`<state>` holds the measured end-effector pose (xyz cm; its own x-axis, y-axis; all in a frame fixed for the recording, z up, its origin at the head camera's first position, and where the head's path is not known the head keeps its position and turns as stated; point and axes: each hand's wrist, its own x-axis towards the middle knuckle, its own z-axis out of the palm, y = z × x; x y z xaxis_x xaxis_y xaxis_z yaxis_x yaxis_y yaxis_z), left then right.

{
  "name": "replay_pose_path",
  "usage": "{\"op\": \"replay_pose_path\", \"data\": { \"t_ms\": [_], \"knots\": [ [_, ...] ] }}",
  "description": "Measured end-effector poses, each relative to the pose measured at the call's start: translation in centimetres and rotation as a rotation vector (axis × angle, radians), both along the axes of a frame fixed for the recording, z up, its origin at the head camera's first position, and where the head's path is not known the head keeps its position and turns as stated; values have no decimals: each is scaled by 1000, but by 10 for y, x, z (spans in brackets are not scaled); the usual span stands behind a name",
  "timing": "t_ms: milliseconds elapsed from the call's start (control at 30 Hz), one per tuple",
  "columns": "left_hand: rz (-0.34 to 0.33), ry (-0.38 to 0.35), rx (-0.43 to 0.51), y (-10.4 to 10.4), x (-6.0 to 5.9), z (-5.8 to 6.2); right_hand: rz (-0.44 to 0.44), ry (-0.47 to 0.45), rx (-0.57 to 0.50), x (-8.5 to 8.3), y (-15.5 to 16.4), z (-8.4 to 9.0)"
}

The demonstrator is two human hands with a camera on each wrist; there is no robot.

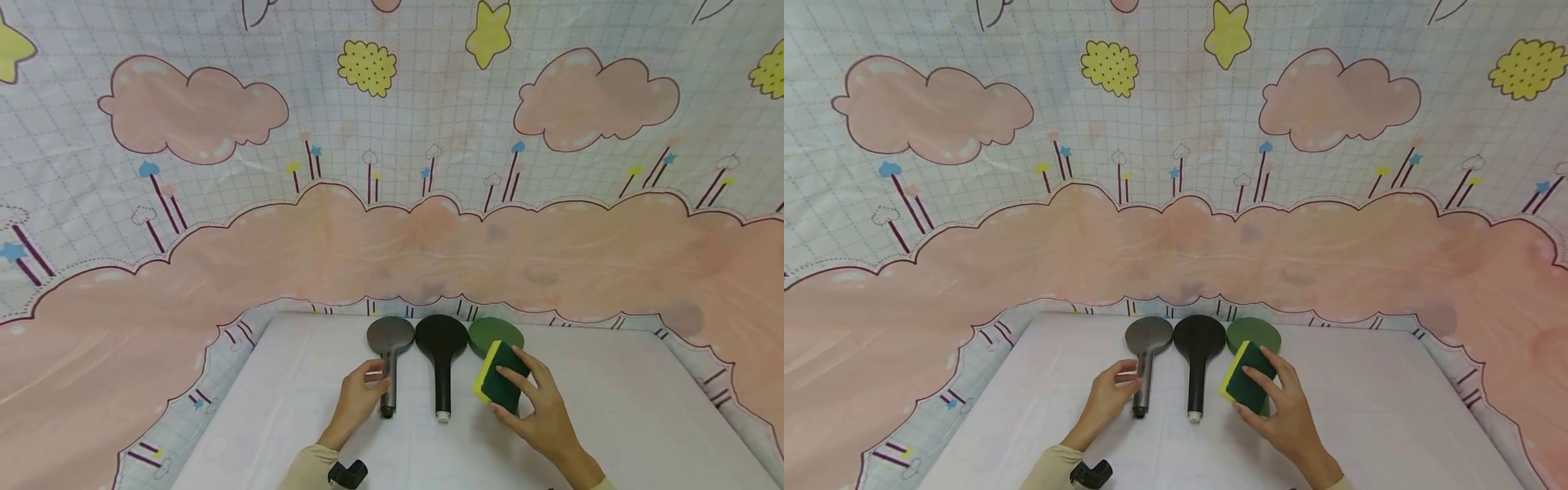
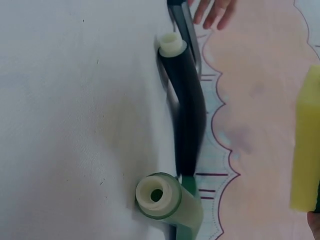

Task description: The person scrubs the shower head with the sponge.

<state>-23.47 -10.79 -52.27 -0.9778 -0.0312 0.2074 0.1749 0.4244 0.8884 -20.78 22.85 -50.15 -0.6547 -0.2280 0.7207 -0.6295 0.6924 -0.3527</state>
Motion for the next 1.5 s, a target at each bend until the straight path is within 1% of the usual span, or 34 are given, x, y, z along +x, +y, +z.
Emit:
{"op": "replay_pose_path", "data": {
  "t_ms": [100,267,333,467,533,700,800,900,1000,1100,1133,1300,1400,1500],
  "knots": [
    [-9,-42,-22,-3,-2,-2,8,-8,5,-1,-4,0],
    [8,-133,-62,-5,-8,-6,27,-14,29,-2,-11,-4],
    [20,-163,-60,-4,-10,-8,36,-16,35,-2,-14,-6],
    [32,-200,-59,-2,-14,-11,58,-29,52,-1,-20,-8],
    [27,-202,-81,-1,-15,-12,68,-41,57,-1,-22,-8],
    [18,-177,-137,4,-16,-13,106,-54,43,-1,-25,-6],
    [28,-166,-143,5,-15,-14,113,-46,44,-1,-26,-5],
    [32,-166,-142,4,-13,-14,100,-56,61,0,-27,-5],
    [31,-204,-120,3,-10,-12,82,-73,78,2,-28,-4],
    [14,-251,-72,1,-8,-8,74,-74,86,3,-27,-3],
    [7,-271,-39,1,-7,-6,71,-73,87,4,-27,-3],
    [-76,-367,119,-1,-3,3,86,-82,80,3,-26,-2],
    [-115,-418,190,-2,-1,1,88,-80,80,3,-25,-3],
    [-120,-432,242,-2,0,-6,89,-77,79,2,-26,-4]
  ]
}}
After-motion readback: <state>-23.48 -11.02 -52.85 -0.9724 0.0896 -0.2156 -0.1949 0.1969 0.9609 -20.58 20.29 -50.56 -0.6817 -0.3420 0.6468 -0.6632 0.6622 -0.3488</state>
